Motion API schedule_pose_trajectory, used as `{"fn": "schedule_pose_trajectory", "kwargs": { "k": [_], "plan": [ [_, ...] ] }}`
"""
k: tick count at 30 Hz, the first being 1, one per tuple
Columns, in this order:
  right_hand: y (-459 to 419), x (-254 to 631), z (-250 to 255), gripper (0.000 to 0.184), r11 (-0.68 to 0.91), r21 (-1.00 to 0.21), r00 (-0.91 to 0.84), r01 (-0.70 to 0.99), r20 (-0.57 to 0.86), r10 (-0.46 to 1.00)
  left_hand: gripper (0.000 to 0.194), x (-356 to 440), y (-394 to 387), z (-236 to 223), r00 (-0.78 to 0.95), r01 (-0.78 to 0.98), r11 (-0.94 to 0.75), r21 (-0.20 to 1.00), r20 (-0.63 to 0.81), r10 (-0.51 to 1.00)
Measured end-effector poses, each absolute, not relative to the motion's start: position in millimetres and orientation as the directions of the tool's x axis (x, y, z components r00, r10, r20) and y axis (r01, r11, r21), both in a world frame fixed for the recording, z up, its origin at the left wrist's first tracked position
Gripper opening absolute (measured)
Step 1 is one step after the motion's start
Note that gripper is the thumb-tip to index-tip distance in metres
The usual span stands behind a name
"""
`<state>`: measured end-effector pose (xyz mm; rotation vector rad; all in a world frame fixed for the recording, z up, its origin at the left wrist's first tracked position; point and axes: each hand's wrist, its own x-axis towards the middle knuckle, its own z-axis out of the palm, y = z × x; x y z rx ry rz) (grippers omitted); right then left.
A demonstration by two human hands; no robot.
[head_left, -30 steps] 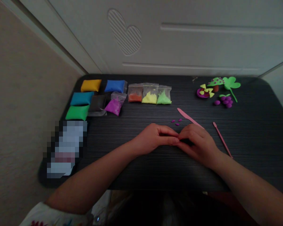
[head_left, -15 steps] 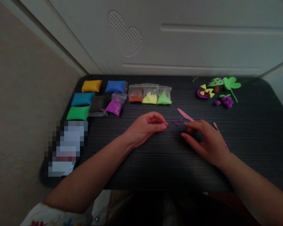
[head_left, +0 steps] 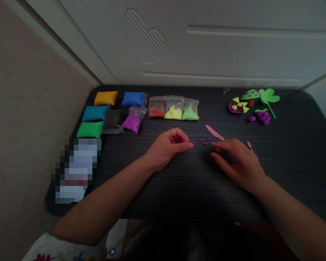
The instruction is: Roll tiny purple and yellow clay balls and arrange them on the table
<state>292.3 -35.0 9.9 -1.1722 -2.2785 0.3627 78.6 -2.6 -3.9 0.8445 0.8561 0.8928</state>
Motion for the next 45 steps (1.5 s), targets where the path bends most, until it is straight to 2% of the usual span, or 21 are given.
{"fn": "schedule_pose_trajectory", "kwargs": {
  "k": [2, 6, 9, 13, 19, 21, 26, 30, 33, 36, 41, 45],
  "plan": [
    [-35, 293, 10, 0.031, 0.581, -0.466, -0.468, 0.668, 0.343, 0.814, 0.011, 78, -2, -4, 0.373, -0.295, 0.393, 0.871, -0.274, 0.886],
    [-35, 295, 10, 0.032, 0.576, -0.476, -0.471, 0.665, 0.331, 0.818, 0.026, 77, 0, -5, 0.379, -0.347, 0.434, 0.831, -0.299, 0.876],
    [-34, 295, 10, 0.031, 0.581, -0.483, -0.481, 0.655, 0.327, 0.814, 0.029, 77, 2, -7, 0.385, -0.387, 0.431, 0.815, -0.282, 0.879],
    [-31, 294, 7, 0.029, 0.559, -0.492, -0.445, 0.668, 0.338, 0.829, 0.013, 77, 5, -11, 0.372, -0.42, 0.387, 0.821, -0.233, 0.899],
    [-28, 293, -5, 0.034, 0.531, -0.555, -0.374, 0.64, 0.379, 0.847, 0.011, 78, 4, -12, 0.379, -0.376, 0.424, 0.824, -0.282, 0.882],
    [-29, 291, -8, 0.035, 0.528, -0.585, -0.355, 0.616, 0.392, 0.849, 0.016, 79, 3, -12, 0.395, -0.368, 0.448, 0.815, -0.299, 0.869],
    [-28, 272, -6, 0.029, 0.539, -0.652, -0.314, 0.533, 0.438, 0.842, 0.021, 83, 5, -16, 0.404, -0.351, 0.408, 0.843, -0.257, 0.878],
    [-18, 255, -2, 0.028, 0.49, -0.737, -0.125, 0.465, 0.493, 0.861, 0.032, 88, 5, -14, 0.376, -0.383, 0.352, 0.854, -0.204, 0.904],
    [-9, 250, -5, 0.032, 0.437, -0.805, 0.077, 0.401, 0.505, 0.86, 0.028, 93, -1, -11, 0.324, -0.457, 0.3, 0.837, -0.157, 0.933],
    [-7, 246, -14, 0.037, 0.407, -0.84, 0.176, 0.359, 0.489, 0.854, 0.022, 100, -8, -11, 0.274, -0.54, 0.261, 0.8, -0.127, 0.953],
    [-22, 243, -30, 0.033, 0.433, -0.816, 0.093, 0.384, 0.5, 0.861, 0.014, 108, -15, -21, 0.291, -0.6, 0.289, 0.746, -0.134, 0.948],
    [-32, 242, -32, 0.032, 0.511, -0.735, -0.044, 0.445, 0.552, 0.833, 0.019, 108, -17, -27, 0.32, -0.603, 0.311, 0.735, -0.134, 0.938]
  ]
}}
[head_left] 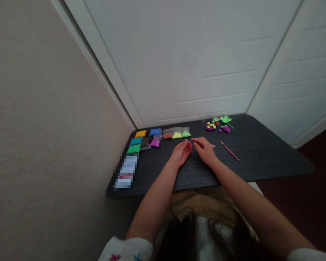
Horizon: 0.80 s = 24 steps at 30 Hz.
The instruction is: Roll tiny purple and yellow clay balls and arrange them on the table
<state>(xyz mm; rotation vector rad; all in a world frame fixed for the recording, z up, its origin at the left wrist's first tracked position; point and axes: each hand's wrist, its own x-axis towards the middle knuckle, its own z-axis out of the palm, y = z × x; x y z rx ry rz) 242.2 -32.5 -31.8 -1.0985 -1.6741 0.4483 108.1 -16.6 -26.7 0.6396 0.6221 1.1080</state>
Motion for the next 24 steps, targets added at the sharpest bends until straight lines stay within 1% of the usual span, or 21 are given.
{"fn": "schedule_pose_trajectory", "kwargs": {
  "k": [3, 6, 10, 14, 20, 24],
  "plan": [
    [-35.4, 241.8, -28.4, 0.027, 0.555, -0.687, -0.125, 0.47, 0.57, 0.812, 0.024, 108.7, -17.6, -27.4, 0.313, -0.614, 0.292, 0.733, -0.113, 0.943],
    [-37.3, 240.9, -25.2, 0.024, 0.566, -0.668, -0.152, 0.483, 0.572, 0.806, 0.025, 110.4, -19.1, -27.1, 0.296, -0.617, 0.262, 0.742, -0.09, 0.951],
    [-38.6, 240.2, -24.2, 0.028, 0.559, -0.663, -0.139, 0.498, 0.575, 0.806, 0.025, 112.4, -21.5, -25.6, 0.306, -0.588, 0.24, 0.773, -0.062, 0.95],
    [-38.3, 240.3, -24.8, 0.028, 0.563, -0.657, -0.137, 0.502, 0.582, 0.802, 0.025, 113.1, -22.8, -24.2, 0.319, -0.558, 0.223, 0.8, -0.042, 0.947],
    [-38.9, 241.0, -21.9, 0.023, 0.554, -0.657, -0.111, 0.512, 0.589, 0.801, 0.026, 112.0, -22.5, -25.5, 0.344, -0.527, 0.222, 0.82, -0.033, 0.938],
    [-39.0, 241.1, -21.2, 0.017, 0.547, -0.658, -0.097, 0.517, 0.59, 0.802, 0.022, 111.1, -22.5, -25.6, 0.347, -0.52, 0.226, 0.823, -0.038, 0.937]
  ]
}}
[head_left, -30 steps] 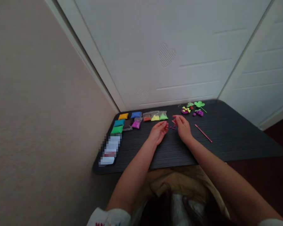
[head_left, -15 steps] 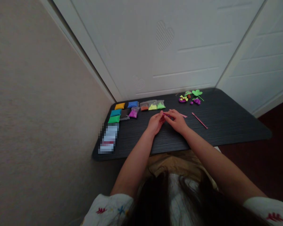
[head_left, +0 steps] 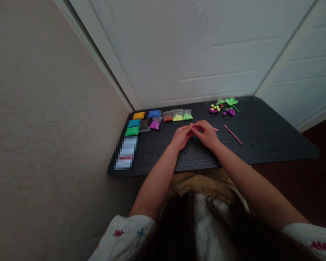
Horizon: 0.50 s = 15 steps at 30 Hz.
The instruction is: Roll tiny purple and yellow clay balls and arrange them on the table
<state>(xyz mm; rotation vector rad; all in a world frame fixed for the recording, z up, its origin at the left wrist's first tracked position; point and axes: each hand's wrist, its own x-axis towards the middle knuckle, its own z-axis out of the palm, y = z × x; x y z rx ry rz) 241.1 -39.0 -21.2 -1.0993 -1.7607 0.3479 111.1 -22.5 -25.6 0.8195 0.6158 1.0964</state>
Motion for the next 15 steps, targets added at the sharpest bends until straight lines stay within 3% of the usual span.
{"fn": "schedule_pose_trajectory", "kwargs": {
  "k": [5, 15],
  "plan": [
    [-38.3, 241.1, -22.9, 0.012, 0.551, -0.653, -0.079, 0.519, 0.605, 0.792, 0.015, 110.8, -22.6, -25.4, 0.353, -0.526, 0.234, 0.817, -0.041, 0.935],
    [-41.1, 241.0, -20.1, 0.021, 0.541, -0.659, -0.065, 0.523, 0.602, 0.796, 0.014, 105.9, -19.6, -24.8, 0.336, -0.581, 0.297, 0.758, -0.109, 0.936]
  ]
}}
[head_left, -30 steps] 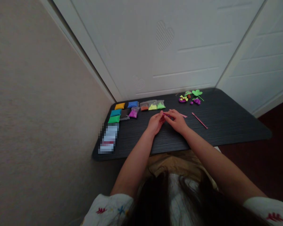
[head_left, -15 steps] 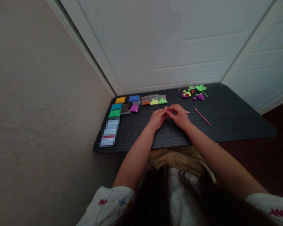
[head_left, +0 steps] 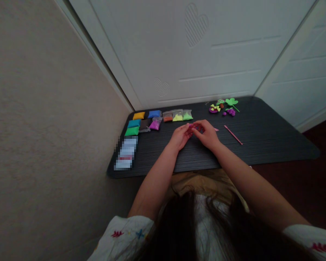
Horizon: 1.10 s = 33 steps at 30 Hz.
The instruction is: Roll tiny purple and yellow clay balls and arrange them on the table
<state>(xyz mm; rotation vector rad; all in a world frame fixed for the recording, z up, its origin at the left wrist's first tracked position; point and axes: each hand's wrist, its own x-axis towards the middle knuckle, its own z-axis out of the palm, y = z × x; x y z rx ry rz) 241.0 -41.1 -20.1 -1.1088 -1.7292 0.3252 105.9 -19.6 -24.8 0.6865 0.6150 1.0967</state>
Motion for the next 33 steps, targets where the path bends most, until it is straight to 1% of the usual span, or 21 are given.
{"fn": "schedule_pose_trajectory", "kwargs": {
  "k": [5, 10, 12, 13, 17, 20, 22, 25, 29, 33],
  "plan": [
    [-40.2, 243.8, -20.6, 0.022, 0.523, -0.667, -0.028, 0.53, 0.602, 0.798, 0.008, 100.5, -18.9, -22.6, 0.313, -0.622, 0.316, 0.716, -0.142, 0.939],
    [-40.6, 244.3, -19.9, 0.021, 0.515, -0.674, -0.015, 0.53, 0.6, 0.8, 0.012, 98.8, -18.4, -22.1, 0.298, -0.647, 0.325, 0.69, -0.164, 0.941],
    [-40.7, 244.3, -19.4, 0.02, 0.516, -0.674, -0.015, 0.529, 0.6, 0.8, 0.01, 98.8, -17.5, -22.4, 0.301, -0.647, 0.335, 0.685, -0.174, 0.938],
    [-40.7, 244.3, -19.2, 0.02, 0.515, -0.674, -0.014, 0.529, 0.6, 0.8, 0.011, 98.9, -17.0, -22.6, 0.303, -0.648, 0.34, 0.682, -0.179, 0.936],
    [-39.9, 244.6, -19.7, 0.02, 0.507, -0.679, 0.003, 0.531, 0.599, 0.801, 0.025, 99.4, -15.1, -22.6, 0.31, -0.653, 0.356, 0.669, -0.194, 0.931],
    [-39.0, 244.9, -20.9, 0.02, 0.5, -0.686, 0.015, 0.528, 0.596, 0.803, 0.028, 99.5, -15.2, -22.0, 0.308, -0.661, 0.356, 0.66, -0.194, 0.931],
    [-38.7, 245.2, -21.4, 0.019, 0.498, -0.688, 0.019, 0.527, 0.595, 0.803, 0.023, 99.5, -16.1, -21.6, 0.301, -0.67, 0.343, 0.659, -0.181, 0.936],
    [-38.5, 245.7, -21.7, 0.019, 0.5, -0.688, 0.02, 0.526, 0.597, 0.802, 0.01, 99.2, -17.6, -21.3, 0.285, -0.679, 0.316, 0.663, -0.159, 0.945],
    [-38.3, 245.8, -21.9, 0.019, 0.501, -0.691, 0.023, 0.521, 0.599, 0.801, 0.009, 98.4, -18.2, -20.3, 0.3, -0.673, 0.323, 0.665, -0.154, 0.941],
    [-38.6, 245.5, -21.7, 0.019, 0.503, -0.692, 0.026, 0.517, 0.6, 0.799, 0.012, 97.6, -17.8, -19.6, 0.323, -0.666, 0.341, 0.664, -0.156, 0.934]
  ]
}}
